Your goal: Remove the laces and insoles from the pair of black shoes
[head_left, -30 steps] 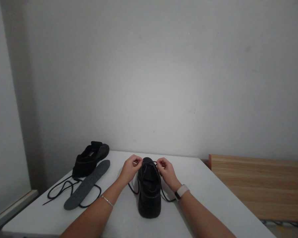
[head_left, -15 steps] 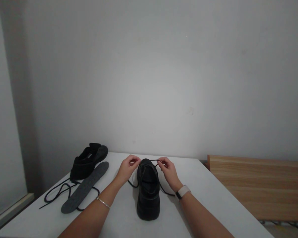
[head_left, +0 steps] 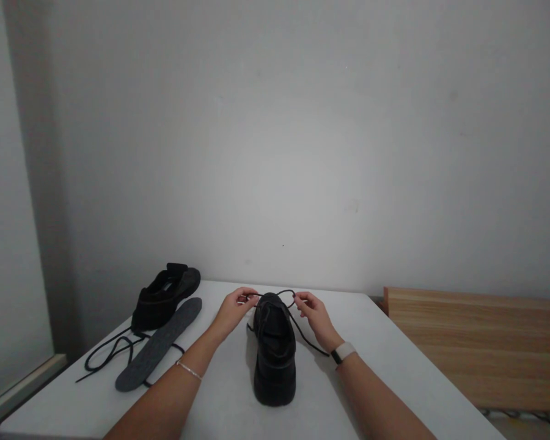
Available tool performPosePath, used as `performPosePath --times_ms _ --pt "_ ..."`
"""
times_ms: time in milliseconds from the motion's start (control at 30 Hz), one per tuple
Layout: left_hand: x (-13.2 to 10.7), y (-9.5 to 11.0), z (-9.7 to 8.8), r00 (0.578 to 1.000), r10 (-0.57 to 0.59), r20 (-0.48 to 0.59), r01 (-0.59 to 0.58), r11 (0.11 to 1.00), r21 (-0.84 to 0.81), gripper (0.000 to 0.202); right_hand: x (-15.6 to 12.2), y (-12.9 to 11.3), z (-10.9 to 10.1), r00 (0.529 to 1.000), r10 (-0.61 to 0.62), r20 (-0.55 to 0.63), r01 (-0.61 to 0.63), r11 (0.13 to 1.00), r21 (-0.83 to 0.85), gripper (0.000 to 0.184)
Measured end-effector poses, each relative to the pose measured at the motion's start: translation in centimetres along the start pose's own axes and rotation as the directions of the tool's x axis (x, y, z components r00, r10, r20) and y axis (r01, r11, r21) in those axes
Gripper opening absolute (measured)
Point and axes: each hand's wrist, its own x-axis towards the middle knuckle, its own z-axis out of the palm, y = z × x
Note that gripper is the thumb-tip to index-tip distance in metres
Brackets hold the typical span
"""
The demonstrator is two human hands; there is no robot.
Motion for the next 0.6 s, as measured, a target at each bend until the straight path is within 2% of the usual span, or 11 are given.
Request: performPosePath --times_ms 100,133,200,300,367,433,500,600 --pt "-0.10 -0.45 0.22 0.990 0.013 0.143 -0.020 0.999 0.045 0.029 -0.20 -0.15 0.40 0.992 0.023 0.127 -0.023 1.000 0.002 0.032" --pt "-0.05 -0.49 0.20 0.990 0.025 0.140 -0.031 0.999 0.042 0.027 -0.20 -0.20 0.44 0.992 0.021 0.123 -0.022 1.000 0.005 0.032" --pt "0.14 -0.46 0.01 0.997 0.029 0.067 -0.029 1.000 0.002 0.026 -0.12 -0.28 0.34 0.998 0.015 0.053 -0.016 1.000 0.023 0.031" --pt "0.32 -0.50 -0.12 0.999 -0.023 -0.023 0.021 0.996 -0.086 0.029 -0.05 -0.31 0.04 0.999 0.017 -0.032 -0.016 0.999 0.047 0.033" --pt "0.20 -0.71 0.09 0.996 -0.072 0.044 0.076 0.991 -0.110 0.032 -0.14 -0.29 0.08 1.000 0.027 0.001 -0.027 0.998 0.055 0.034" --pt "-0.01 -0.88 0.39 0.985 -0.107 0.137 0.122 0.987 -0.108 0.034 -0.25 -0.26 0.30 0.995 0.044 0.090 -0.049 0.998 0.047 0.035" --pt "-0.14 -0.81 0.48 0.977 -0.115 0.179 0.134 0.986 -0.098 0.033 -0.24 -0.20 0.47 0.990 0.049 0.132 -0.056 0.997 0.052 0.035" --pt "-0.03 -0.25 0.09 0.988 -0.098 0.123 0.115 0.983 -0.145 0.031 0.10 -0.03 0.25 0.999 0.024 0.024 -0.026 0.994 0.102 0.034"
